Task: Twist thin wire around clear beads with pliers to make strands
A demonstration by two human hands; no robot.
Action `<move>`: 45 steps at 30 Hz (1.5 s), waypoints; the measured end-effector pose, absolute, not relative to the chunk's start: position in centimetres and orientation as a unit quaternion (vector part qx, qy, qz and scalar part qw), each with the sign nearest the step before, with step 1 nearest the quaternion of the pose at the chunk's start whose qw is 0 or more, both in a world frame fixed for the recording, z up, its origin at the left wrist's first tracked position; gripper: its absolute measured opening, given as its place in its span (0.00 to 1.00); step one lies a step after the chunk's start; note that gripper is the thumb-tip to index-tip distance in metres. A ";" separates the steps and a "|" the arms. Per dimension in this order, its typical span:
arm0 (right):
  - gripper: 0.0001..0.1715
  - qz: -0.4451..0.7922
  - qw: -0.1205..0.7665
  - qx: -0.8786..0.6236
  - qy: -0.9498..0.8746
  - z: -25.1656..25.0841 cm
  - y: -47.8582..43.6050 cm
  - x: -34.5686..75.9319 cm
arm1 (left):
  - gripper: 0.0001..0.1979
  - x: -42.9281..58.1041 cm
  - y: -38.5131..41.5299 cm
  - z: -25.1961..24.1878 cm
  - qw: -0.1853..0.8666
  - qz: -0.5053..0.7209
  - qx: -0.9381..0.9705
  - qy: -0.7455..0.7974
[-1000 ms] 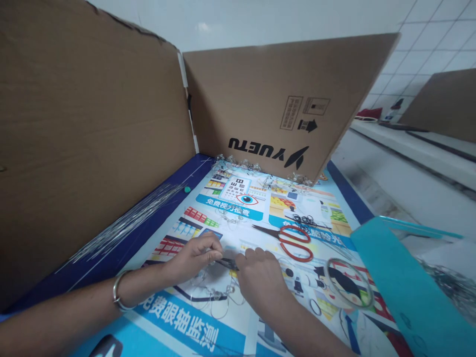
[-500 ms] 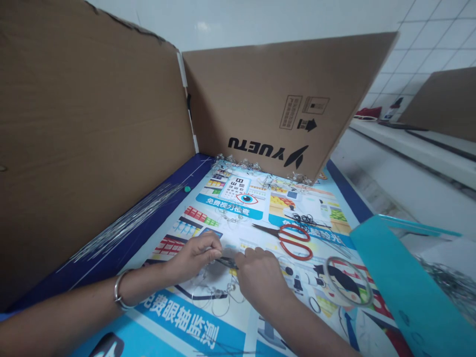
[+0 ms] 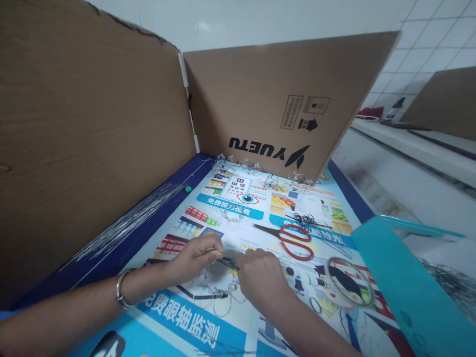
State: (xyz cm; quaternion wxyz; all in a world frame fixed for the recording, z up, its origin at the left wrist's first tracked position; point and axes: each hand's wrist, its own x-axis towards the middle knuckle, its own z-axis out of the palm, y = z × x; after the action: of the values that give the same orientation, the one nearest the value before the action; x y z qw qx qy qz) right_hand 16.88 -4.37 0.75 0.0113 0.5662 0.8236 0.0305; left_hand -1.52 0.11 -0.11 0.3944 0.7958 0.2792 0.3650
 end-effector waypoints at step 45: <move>0.07 0.011 0.031 0.580 0.814 1.6 -4.7 16.2 | 0.08 -0.9 -0.5 0.1 0.442 0.367 0.721 0.388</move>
State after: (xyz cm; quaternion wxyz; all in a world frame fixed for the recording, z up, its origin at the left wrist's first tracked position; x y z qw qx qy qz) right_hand 16.16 -4.67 1.59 0.0312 0.5803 0.8137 0.0114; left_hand -0.94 -0.52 0.09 0.4422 0.7206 0.3875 0.3675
